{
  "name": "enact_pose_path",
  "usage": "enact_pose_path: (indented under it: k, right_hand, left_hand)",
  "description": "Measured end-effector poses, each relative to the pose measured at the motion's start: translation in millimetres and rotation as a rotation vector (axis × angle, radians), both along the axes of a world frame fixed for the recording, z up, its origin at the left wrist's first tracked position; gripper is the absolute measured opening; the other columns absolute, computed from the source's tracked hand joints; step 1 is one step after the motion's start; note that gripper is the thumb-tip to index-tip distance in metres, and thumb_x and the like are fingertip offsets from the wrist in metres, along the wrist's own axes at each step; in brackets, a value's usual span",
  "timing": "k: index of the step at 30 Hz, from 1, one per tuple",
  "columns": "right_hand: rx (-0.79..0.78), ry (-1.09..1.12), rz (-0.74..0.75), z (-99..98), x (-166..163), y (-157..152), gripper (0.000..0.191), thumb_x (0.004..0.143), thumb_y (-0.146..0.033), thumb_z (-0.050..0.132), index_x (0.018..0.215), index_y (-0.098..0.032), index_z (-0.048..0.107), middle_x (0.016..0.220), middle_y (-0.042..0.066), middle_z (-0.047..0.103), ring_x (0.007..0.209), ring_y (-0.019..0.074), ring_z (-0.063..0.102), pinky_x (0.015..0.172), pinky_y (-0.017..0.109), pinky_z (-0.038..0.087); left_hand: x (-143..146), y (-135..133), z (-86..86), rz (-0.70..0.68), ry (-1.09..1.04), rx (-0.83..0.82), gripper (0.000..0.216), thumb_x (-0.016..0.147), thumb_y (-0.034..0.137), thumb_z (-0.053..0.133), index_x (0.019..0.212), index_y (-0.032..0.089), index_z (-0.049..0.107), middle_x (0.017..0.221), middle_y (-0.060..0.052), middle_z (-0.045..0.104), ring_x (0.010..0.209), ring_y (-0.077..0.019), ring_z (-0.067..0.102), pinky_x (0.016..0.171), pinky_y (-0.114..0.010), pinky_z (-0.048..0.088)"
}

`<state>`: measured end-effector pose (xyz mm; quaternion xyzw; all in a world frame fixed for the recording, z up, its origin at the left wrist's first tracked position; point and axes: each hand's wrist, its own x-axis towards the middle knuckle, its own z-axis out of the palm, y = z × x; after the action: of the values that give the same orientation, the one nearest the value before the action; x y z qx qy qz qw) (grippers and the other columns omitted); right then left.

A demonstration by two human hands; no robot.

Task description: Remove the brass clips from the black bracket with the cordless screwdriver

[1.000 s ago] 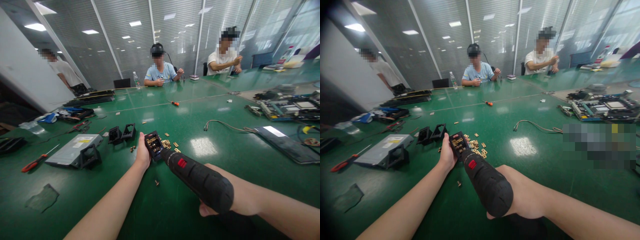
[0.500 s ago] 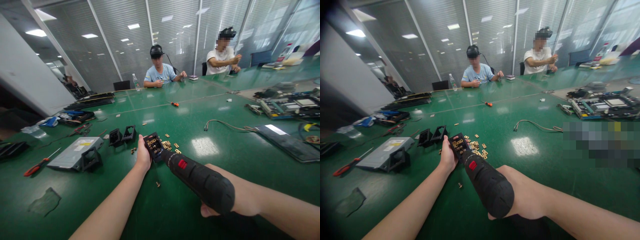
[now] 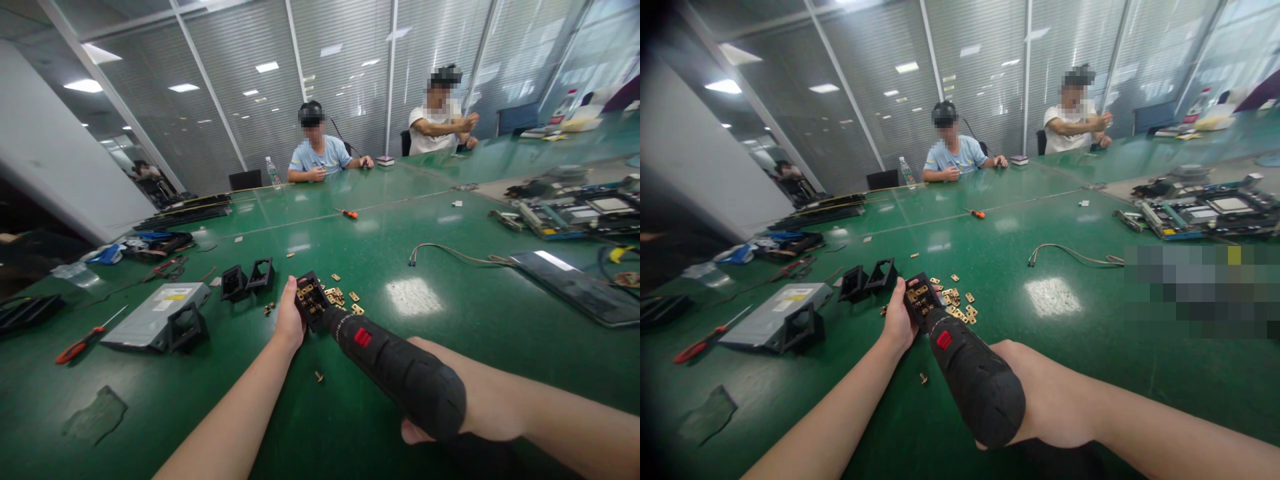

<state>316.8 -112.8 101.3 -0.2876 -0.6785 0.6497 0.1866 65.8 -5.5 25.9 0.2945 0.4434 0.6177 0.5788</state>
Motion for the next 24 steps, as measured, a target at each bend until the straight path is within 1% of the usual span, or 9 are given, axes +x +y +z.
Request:
enact_pose_path:
  k: [5, 9, 12, 14, 19, 22, 24]
  right_hand:
    - [0.000, 0.005, 0.005, -6.2, 0.4, 1.5, 0.032, 0.064, -0.017, 0.085, 0.079, -0.017, 0.056, 0.072, -0.005, 0.059, 0.065, 0.0119, 0.048, 0.060, 0.024, 0.041]
    - [-0.031, 0.003, 0.011, -4.8, 1.2, 3.2, 0.034, 0.062, -0.023, 0.089, 0.073, -0.017, 0.057, 0.070, -0.004, 0.060, 0.063, 0.0129, 0.050, 0.058, 0.024, 0.040]
    - [-0.014, -0.032, -0.022, -3.2, 2.1, 3.8, 0.037, 0.062, -0.026, 0.089, 0.069, -0.018, 0.054, 0.067, -0.004, 0.057, 0.062, 0.0127, 0.047, 0.056, 0.025, 0.037]
    - [-0.003, -0.037, -0.025, -2.5, 2.2, 3.5, 0.039, 0.062, -0.029, 0.090, 0.068, -0.019, 0.053, 0.066, -0.004, 0.056, 0.062, 0.0127, 0.047, 0.057, 0.025, 0.038]
    - [-0.007, 0.005, 0.023, -2.3, 0.6, 2.8, 0.035, 0.066, -0.030, 0.089, 0.071, -0.018, 0.056, 0.069, -0.003, 0.060, 0.064, 0.0138, 0.051, 0.059, 0.026, 0.042]
    - [-0.014, -0.009, 0.007, -2.4, 0.3, 3.2, 0.035, 0.064, -0.029, 0.088, 0.071, -0.019, 0.055, 0.067, -0.004, 0.058, 0.063, 0.0134, 0.049, 0.057, 0.025, 0.040]
    - [-0.016, -0.020, 0.001, -2.7, 0.9, 3.4, 0.035, 0.063, -0.029, 0.088, 0.070, -0.019, 0.055, 0.067, -0.004, 0.057, 0.063, 0.0134, 0.048, 0.056, 0.025, 0.040]
  left_hand:
    - [-0.8, 3.4, -4.6, 0.022, 0.043, 0.025, 0.046, 0.083, 0.060, 0.069, 0.104, 0.020, 0.061, 0.091, -0.005, 0.073, 0.079, -0.0223, 0.073, 0.078, -0.038, 0.059]
    - [-0.9, 3.3, -4.3, 0.017, 0.036, 0.031, 0.041, 0.081, 0.054, 0.072, 0.103, 0.021, 0.060, 0.093, -0.005, 0.073, 0.081, -0.0228, 0.072, 0.076, -0.038, 0.059]
    - [-0.9, 2.1, -3.1, 0.005, 0.051, 0.041, 0.041, 0.078, 0.051, 0.074, 0.102, 0.021, 0.060, 0.093, -0.005, 0.073, 0.082, -0.0231, 0.072, 0.075, -0.038, 0.059]
    - [-1.0, 1.2, -2.6, 0.002, 0.074, 0.049, 0.041, 0.075, 0.046, 0.079, 0.101, 0.020, 0.061, 0.093, -0.005, 0.074, 0.082, -0.0225, 0.072, 0.076, -0.037, 0.059]
    - [-1.4, 0.2, -2.7, -0.003, 0.093, 0.052, 0.041, 0.073, 0.045, 0.081, 0.099, 0.019, 0.062, 0.094, -0.005, 0.074, 0.081, -0.0212, 0.072, 0.077, -0.036, 0.058]
    - [-1.4, -0.2, -2.5, -0.005, 0.089, 0.062, 0.041, 0.070, 0.039, 0.083, 0.099, 0.020, 0.062, 0.094, -0.005, 0.074, 0.082, -0.0203, 0.072, 0.078, -0.034, 0.058]
    - [-1.2, -0.7, -2.1, -0.003, 0.087, 0.062, 0.041, 0.070, 0.038, 0.084, 0.100, 0.020, 0.061, 0.094, -0.005, 0.074, 0.083, -0.0203, 0.072, 0.078, -0.034, 0.058]
